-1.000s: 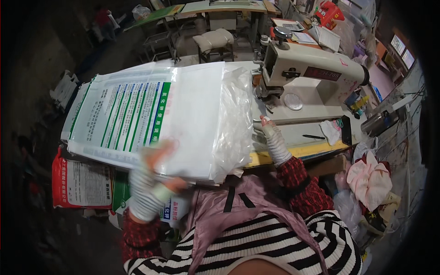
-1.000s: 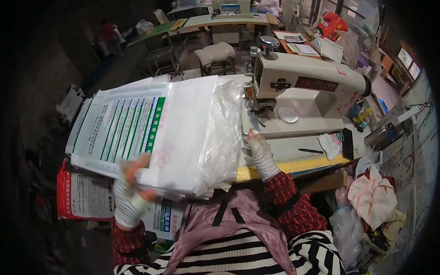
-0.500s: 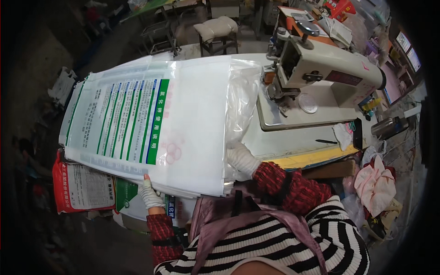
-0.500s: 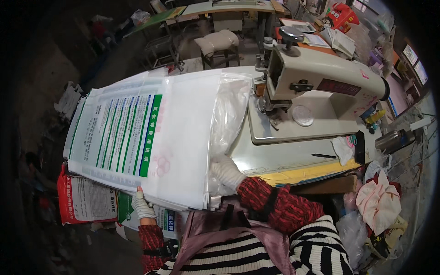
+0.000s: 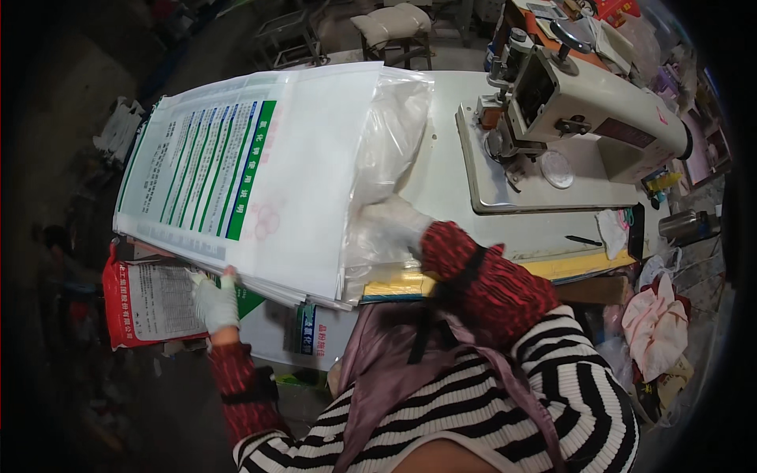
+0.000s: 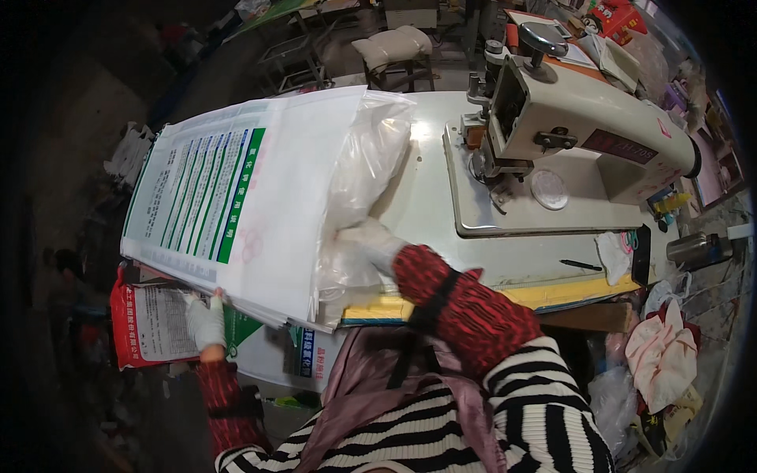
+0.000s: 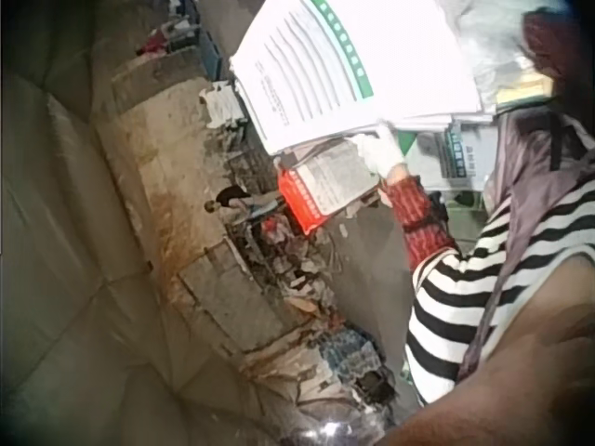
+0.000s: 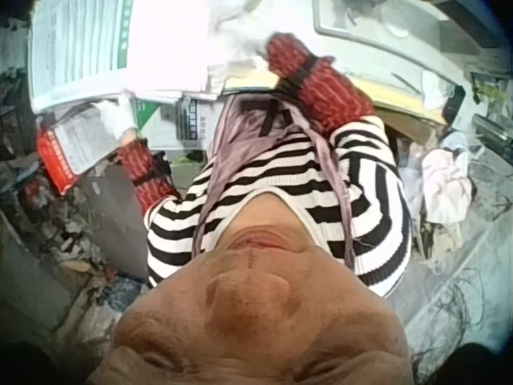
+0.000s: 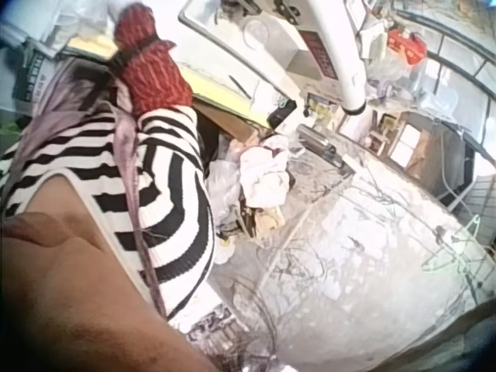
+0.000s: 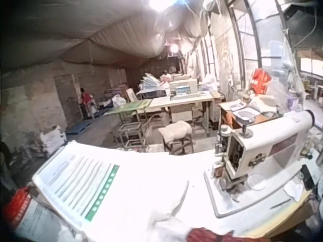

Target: Folding and stacking large printed plastic bags at a factory workstation.

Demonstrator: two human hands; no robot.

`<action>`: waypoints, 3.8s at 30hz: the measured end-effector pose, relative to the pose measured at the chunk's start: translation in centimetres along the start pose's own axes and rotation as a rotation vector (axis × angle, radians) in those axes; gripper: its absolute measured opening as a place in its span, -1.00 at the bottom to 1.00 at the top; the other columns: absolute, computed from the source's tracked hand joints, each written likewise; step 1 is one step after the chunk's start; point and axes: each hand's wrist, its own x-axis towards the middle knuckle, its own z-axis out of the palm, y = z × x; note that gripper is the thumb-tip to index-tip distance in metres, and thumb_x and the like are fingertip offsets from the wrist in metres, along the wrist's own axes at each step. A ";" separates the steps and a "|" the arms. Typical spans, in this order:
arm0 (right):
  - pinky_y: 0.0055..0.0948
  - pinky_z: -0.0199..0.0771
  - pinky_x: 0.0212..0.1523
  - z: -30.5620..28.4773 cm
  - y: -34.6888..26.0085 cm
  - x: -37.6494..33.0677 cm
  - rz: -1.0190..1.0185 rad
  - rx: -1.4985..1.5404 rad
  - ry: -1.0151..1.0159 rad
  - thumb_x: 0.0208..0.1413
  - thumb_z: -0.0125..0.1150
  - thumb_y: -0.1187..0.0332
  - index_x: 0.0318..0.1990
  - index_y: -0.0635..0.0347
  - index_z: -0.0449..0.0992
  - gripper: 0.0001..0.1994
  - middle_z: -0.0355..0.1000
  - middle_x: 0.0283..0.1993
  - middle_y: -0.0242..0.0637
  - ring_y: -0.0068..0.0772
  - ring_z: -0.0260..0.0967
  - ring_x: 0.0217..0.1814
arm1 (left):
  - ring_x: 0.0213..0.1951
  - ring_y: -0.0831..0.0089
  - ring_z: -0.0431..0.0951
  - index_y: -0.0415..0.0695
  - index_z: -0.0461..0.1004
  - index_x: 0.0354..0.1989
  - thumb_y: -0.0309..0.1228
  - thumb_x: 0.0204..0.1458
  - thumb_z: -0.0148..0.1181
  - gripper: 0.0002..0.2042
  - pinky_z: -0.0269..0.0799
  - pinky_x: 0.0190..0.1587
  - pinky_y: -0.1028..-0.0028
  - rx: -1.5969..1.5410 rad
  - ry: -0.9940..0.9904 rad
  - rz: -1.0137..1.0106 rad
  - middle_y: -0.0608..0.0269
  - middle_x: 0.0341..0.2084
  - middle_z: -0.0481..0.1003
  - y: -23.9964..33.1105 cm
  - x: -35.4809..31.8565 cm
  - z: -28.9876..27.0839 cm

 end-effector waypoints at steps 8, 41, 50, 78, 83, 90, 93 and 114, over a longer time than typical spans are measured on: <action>-0.55 0.53 -0.39 -1.7 3.8 -9.7 0.395 1.087 0.194 0.17 0.16 0.04 -0.10 0.18 0.31 -0.61 0.43 -0.29 -0.26 -0.54 0.43 -0.40 | 0.00 -0.08 0.43 -0.35 0.32 0.10 -0.21 -0.22 0.37 -0.30 0.37 0.05 0.22 0.042 0.123 1.054 -0.21 0.02 0.38 12.3 -6.8 -3.2; -0.63 0.23 -0.62 -3.8 4.0 -21.2 0.352 0.958 0.293 0.11 0.23 0.25 -0.51 0.26 0.45 -0.73 0.37 -0.61 -0.39 -0.67 0.22 -0.65 | -0.35 0.14 0.54 -0.21 0.50 -0.34 -0.26 -0.17 0.36 -0.69 0.47 -0.25 0.30 -0.242 -0.014 0.981 -0.01 -0.45 0.51 26.2 -14.0 1.7; -0.66 0.38 -0.47 -4.3 3.1 -17.5 0.224 0.962 0.421 0.12 0.25 0.23 -0.25 0.28 0.47 -0.74 0.45 -0.44 -0.38 -0.65 0.38 -0.47 | -0.49 0.66 0.34 -0.19 0.54 -0.43 -0.33 0.07 0.23 -0.82 0.29 -0.39 0.59 -1.208 -0.858 0.274 0.46 -0.57 0.44 23.3 -9.2 1.5; -0.26 0.42 0.00 2.7 -10.0 -11.0 -0.664 -0.737 0.212 -0.17 0.15 0.40 -0.50 0.19 0.53 -0.91 0.51 -0.28 -0.16 -0.18 0.46 -0.16 | -0.49 0.59 0.42 -0.15 0.34 -0.43 -0.37 0.11 0.20 -0.81 0.32 -0.44 0.56 -1.211 -0.344 0.278 0.45 -0.61 0.34 19.1 -13.6 -9.1; -0.38 0.53 -0.36 -4.8 -1.3 -3.9 -0.109 -0.925 0.166 0.15 -0.03 0.42 -0.10 0.32 0.45 -0.77 0.49 -0.38 -0.14 -0.22 0.46 -0.45 | -0.52 0.56 0.36 -0.22 0.40 -0.40 -0.46 0.10 0.16 -0.88 0.33 -0.42 0.50 -0.697 -0.240 0.497 0.32 -0.62 0.37 11.9 -13.9 -10.2; -0.24 0.36 0.00 -7.7 -3.8 -6.6 0.021 -0.199 0.850 0.02 0.24 0.01 -0.11 0.17 0.46 -0.57 0.51 -0.18 -0.11 -0.12 0.43 -0.08 | -0.53 0.51 0.33 -0.29 0.43 -0.34 -0.46 0.14 0.09 -0.87 0.32 -0.38 0.49 -0.671 -0.003 0.473 0.19 -0.61 0.42 8.5 -10.7 -13.0; -0.25 0.32 0.05 -10.4 -5.2 -8.5 -0.118 -0.366 1.064 -0.03 0.32 0.03 -0.09 0.12 0.46 -0.55 0.46 -0.10 -0.17 -0.15 0.36 0.00 | -0.51 0.51 0.32 -0.29 0.42 -0.33 -0.47 0.15 0.06 -0.88 0.32 -0.37 0.49 -0.696 -0.010 0.472 0.19 -0.59 0.41 9.9 -10.7 -13.5; -0.29 0.43 -0.23 -10.8 -9.2 1.2 -0.407 -0.406 0.877 0.06 0.14 0.45 -0.20 0.14 0.46 -0.86 0.43 -0.36 -0.13 -0.09 0.40 -0.30 | -0.61 0.09 0.43 -0.24 0.44 -0.33 -0.53 0.12 0.08 -0.95 0.31 -0.51 0.30 -0.268 0.241 0.604 0.05 -0.61 0.45 6.9 -13.7 -14.2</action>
